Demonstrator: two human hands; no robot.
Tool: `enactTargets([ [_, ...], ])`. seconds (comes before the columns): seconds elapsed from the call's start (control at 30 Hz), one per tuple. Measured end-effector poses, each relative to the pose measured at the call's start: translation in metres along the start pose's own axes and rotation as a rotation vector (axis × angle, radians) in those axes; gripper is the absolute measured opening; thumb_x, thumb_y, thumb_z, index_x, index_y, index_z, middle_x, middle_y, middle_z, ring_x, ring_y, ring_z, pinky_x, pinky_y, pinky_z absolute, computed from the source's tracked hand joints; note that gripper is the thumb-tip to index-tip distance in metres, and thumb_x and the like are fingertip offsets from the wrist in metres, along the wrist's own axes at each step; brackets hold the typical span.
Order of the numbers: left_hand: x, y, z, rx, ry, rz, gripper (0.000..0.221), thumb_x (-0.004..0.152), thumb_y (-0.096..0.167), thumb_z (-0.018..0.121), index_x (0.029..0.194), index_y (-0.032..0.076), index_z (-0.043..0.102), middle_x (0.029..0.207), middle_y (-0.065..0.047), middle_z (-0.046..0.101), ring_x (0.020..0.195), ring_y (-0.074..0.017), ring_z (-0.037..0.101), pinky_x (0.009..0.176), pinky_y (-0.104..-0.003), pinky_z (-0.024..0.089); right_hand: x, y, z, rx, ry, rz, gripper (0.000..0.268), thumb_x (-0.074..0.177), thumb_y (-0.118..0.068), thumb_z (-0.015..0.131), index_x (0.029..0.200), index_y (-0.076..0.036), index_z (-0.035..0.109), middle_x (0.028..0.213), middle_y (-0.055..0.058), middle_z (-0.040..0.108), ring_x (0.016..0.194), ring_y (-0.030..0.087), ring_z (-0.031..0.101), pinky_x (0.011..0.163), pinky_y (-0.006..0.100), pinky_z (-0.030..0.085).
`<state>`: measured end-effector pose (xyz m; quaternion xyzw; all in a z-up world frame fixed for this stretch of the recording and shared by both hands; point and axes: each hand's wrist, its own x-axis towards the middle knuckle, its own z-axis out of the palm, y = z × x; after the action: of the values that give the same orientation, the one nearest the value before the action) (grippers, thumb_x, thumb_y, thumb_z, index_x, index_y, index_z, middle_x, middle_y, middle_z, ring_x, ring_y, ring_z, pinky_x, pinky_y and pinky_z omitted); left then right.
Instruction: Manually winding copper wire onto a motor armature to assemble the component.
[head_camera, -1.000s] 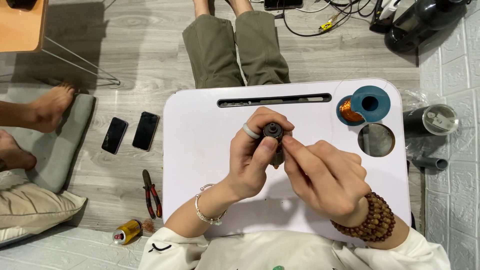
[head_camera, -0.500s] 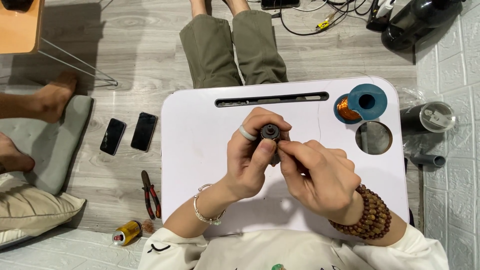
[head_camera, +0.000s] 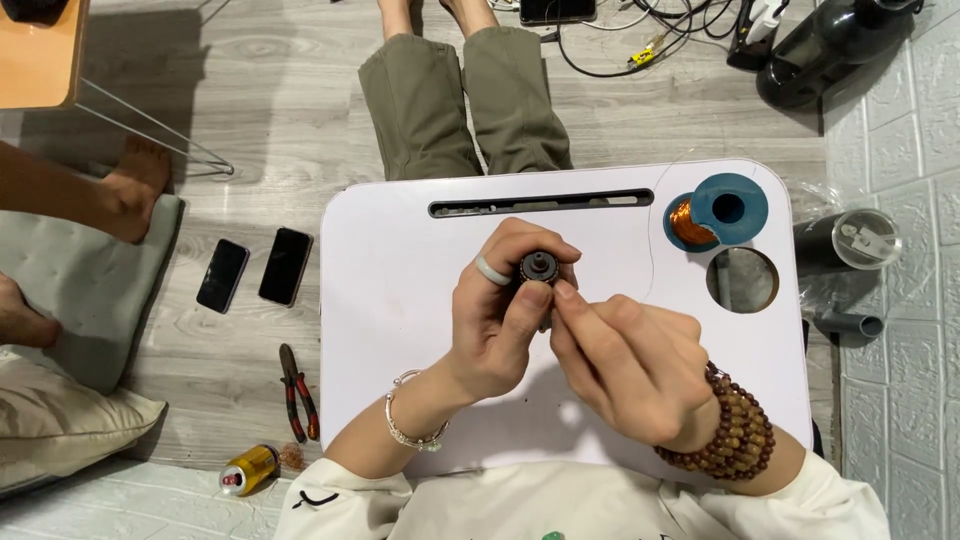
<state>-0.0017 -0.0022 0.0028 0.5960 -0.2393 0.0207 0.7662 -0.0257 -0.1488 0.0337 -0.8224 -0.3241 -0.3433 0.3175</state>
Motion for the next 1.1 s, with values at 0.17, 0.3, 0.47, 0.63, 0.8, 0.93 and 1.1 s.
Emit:
enactTargets([
  [0.17, 0.002, 0.001, 0.000, 0.110, 0.009, 0.046, 0.025, 0.107, 0.022, 0.046, 0.121, 0.004, 0.055, 0.112, -0.008, 0.053, 0.090, -0.0147, 0.056, 0.081, -0.027, 0.052, -0.002, -0.007, 0.003, -0.112, -0.004, -0.010, 0.025, 0.079, 0.016, 0.077, 0.103, 0.019, 0.068, 0.079, 0.016, 0.067, 0.051, 0.012, 0.050, 0.043, 0.025, 0.041],
  [0.3, 0.003, 0.003, -0.001, 0.098, 0.018, 0.024, 0.028, 0.108, 0.026, 0.045, 0.121, 0.003, 0.055, 0.112, -0.008, 0.053, 0.092, -0.0149, 0.056, 0.083, -0.028, 0.052, -0.005, -0.008, 0.007, -0.134, -0.004, -0.029, 0.030, 0.078, 0.015, 0.076, 0.106, 0.021, 0.066, 0.084, 0.020, 0.070, 0.052, 0.012, 0.052, 0.043, 0.023, 0.042],
  [0.47, 0.003, 0.003, -0.002, 0.089, 0.025, 0.020, 0.024, 0.106, 0.019, 0.045, 0.121, 0.003, 0.056, 0.112, -0.008, 0.054, 0.092, -0.0149, 0.056, 0.082, -0.028, 0.052, -0.008, -0.012, 0.012, -0.159, -0.009, -0.010, 0.034, 0.078, 0.014, 0.076, 0.110, 0.021, 0.065, 0.091, 0.023, 0.071, 0.055, 0.012, 0.053, 0.044, 0.023, 0.042],
  [0.63, 0.003, 0.005, -0.002, 0.083, 0.026, 0.001, 0.024, 0.106, 0.020, 0.045, 0.120, 0.004, 0.056, 0.112, -0.008, 0.054, 0.091, -0.0147, 0.056, 0.082, -0.028, 0.052, -0.011, -0.011, 0.016, -0.162, -0.026, -0.028, 0.037, 0.080, 0.011, 0.076, 0.113, 0.023, 0.062, 0.096, 0.029, 0.071, 0.061, 0.016, 0.061, 0.048, 0.024, 0.049],
  [0.8, 0.004, 0.004, -0.003, 0.066, 0.036, -0.009, 0.023, 0.105, 0.018, 0.045, 0.119, 0.004, 0.057, 0.111, -0.007, 0.055, 0.088, -0.0136, 0.055, 0.079, -0.027, 0.050, -0.014, -0.010, 0.022, -0.207, -0.007, -0.028, 0.039, 0.080, 0.011, 0.072, 0.116, 0.023, 0.060, 0.096, 0.026, 0.070, 0.061, 0.016, 0.059, 0.049, 0.025, 0.049],
  [0.93, 0.004, 0.004, -0.003, 0.062, 0.052, -0.005, 0.023, 0.104, 0.019, 0.046, 0.118, 0.004, 0.057, 0.110, -0.006, 0.054, 0.088, -0.0135, 0.054, 0.080, -0.027, 0.050, -0.019, -0.007, 0.027, -0.197, -0.006, -0.040, 0.040, 0.084, 0.007, 0.069, 0.120, 0.022, 0.058, 0.099, 0.028, 0.070, 0.064, 0.017, 0.061, 0.049, 0.026, 0.049],
  [1.1, 0.003, 0.007, -0.004, 0.067, 0.058, -0.006, 0.022, 0.102, 0.013, 0.044, 0.116, 0.003, 0.058, 0.108, -0.008, 0.054, 0.088, -0.0144, 0.052, 0.080, -0.027, 0.048, -0.025, -0.004, 0.032, -0.173, -0.010, -0.051, 0.046, 0.084, 0.006, 0.071, 0.123, 0.022, 0.055, 0.103, 0.030, 0.068, 0.068, 0.020, 0.063, 0.053, 0.027, 0.053],
])
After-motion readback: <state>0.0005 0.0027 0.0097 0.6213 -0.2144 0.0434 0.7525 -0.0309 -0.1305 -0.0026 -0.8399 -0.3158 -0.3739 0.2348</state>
